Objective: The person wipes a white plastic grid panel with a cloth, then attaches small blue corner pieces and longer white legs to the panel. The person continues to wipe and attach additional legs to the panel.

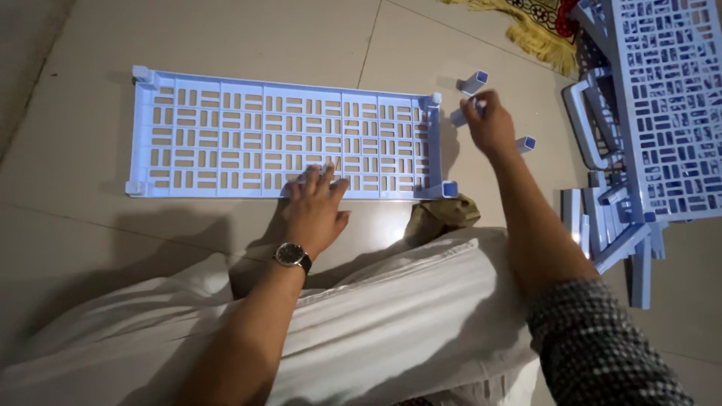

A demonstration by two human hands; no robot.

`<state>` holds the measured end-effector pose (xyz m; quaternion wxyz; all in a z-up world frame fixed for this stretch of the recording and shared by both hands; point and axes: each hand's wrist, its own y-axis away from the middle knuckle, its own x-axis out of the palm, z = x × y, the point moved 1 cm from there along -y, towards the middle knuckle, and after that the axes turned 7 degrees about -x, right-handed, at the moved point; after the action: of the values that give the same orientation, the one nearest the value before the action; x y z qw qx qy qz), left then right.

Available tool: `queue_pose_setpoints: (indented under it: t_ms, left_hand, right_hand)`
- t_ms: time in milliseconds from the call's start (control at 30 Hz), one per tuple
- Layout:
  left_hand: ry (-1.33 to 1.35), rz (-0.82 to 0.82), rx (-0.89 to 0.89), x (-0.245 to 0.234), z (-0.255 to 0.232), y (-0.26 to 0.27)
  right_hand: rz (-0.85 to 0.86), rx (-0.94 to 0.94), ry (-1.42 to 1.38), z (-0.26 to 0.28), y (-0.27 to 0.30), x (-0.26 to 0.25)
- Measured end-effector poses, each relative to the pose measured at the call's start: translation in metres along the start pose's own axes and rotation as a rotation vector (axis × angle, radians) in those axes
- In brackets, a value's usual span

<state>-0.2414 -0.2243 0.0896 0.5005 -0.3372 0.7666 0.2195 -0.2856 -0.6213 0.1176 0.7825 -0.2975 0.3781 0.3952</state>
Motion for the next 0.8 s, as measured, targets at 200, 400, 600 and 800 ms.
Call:
queue_pose_setpoints:
  t_ms: [200, 400, 600, 800]
  left_hand:
    - [-0.049, -0.082, -0.105, 0.003, 0.017, -0.006]
    - [-0.093, -0.064, -0.201, 0.007, 0.031, -0.017]
    - [-0.064, -0.07, -0.224, 0.016, 0.03, -0.014]
    - [-0.014, -0.113, -0.22, 0.022, 0.032, -0.014]
  right_hand:
    - [0.087, -0.206, 0.271, 0.01, -0.045, 0.017]
    - [0.197, -0.244, 0.369, 0.028, -0.059, 0.024]
    - [0.355, -0.223, 0.477, 0.025, -0.074, 0.027]
    - [0.512, -0.207, 0.466, 0.022, -0.094, 0.041]
